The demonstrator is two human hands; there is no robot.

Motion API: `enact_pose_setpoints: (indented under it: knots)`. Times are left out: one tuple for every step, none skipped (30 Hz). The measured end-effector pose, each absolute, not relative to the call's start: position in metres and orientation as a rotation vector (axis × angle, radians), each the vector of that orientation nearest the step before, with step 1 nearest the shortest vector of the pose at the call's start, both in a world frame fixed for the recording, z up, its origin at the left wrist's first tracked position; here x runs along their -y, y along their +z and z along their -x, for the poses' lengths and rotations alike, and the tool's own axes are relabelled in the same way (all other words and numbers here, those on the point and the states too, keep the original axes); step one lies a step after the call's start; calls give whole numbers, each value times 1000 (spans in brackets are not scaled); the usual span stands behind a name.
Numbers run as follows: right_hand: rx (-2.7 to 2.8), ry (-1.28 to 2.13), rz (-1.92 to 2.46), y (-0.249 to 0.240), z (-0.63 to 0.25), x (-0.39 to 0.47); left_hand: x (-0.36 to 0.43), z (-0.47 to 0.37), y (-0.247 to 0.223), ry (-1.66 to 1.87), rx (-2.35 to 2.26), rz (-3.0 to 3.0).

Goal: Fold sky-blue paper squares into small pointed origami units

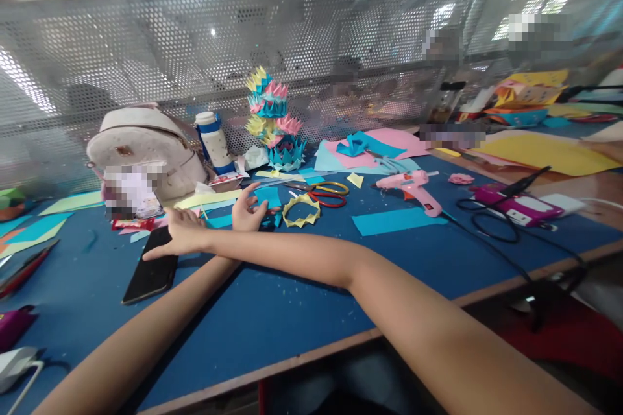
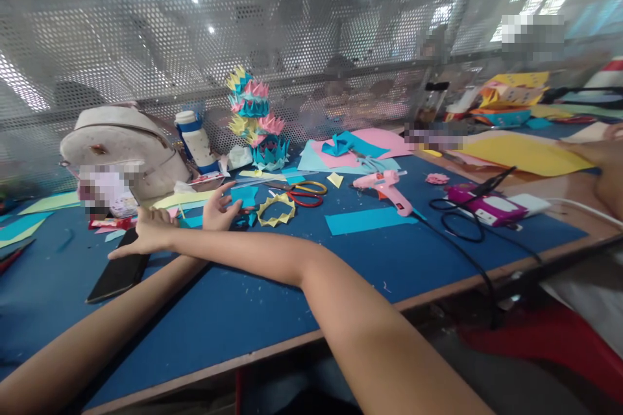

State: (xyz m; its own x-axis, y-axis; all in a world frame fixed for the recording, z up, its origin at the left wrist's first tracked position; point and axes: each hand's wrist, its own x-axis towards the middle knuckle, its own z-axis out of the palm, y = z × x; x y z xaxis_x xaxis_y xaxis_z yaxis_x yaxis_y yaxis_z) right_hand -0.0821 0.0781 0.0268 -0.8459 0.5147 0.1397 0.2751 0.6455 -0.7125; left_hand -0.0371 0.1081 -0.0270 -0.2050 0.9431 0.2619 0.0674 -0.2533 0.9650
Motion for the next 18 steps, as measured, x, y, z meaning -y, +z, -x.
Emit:
enact_pose_setpoints:
  knots:
    - [2521,1050,703,27,85,-76,-108,39,-27,1541,-1258,-1330]
    - [2510,1087,766,27,88,-74,-108,40,-27,1538,-1253,-1336]
    - [2505,1127,820,26,90,-72,-107,41,-27,1537,-1248,-1341]
    - [2502,1161,865,24,91,-69,-107,42,-28,1538,-1242,-1345]
    - [2499,1185,899,22,92,-66,-107,42,-28,1542,-1237,-1349]
    - [2497,1197,922,20,93,-64,-106,42,-29,1548,-1231,-1352]
    - [2494,1197,936,18,94,-62,-106,42,-29,1553,-1226,-1355]
    - [2496,1193,946,15,95,-61,-106,41,-30,1558,-1220,-1357]
    - [2501,1184,958,13,97,-60,-106,41,-30,1563,-1215,-1360]
    - [2516,1162,967,10,99,-60,-105,40,-30,1567,-1211,-1363]
    - [2536,1130,977,7,101,-61,-105,39,-30,1570,-1208,-1367]
    - [2556,1092,989,5,103,-62,-106,39,-30,1572,-1205,-1370]
    - [2573,1051,999,2,106,-63,-106,39,-30,1574,-1203,-1374]
    - [2584,1019,1007,0,109,-64,-106,38,-30,1574,-1201,-1377]
    - [2589,996,1011,-2,111,-65,-106,38,-31,1574,-1199,-1379]
    - [2591,982,1013,-4,114,-66,-106,38,-31,1574,-1198,-1380]
    - [2593,973,1017,-5,116,-66,-106,38,-31,1573,-1198,-1380]
    - [2596,963,1023,-6,118,-67,-106,39,-31,1572,-1197,-1379]
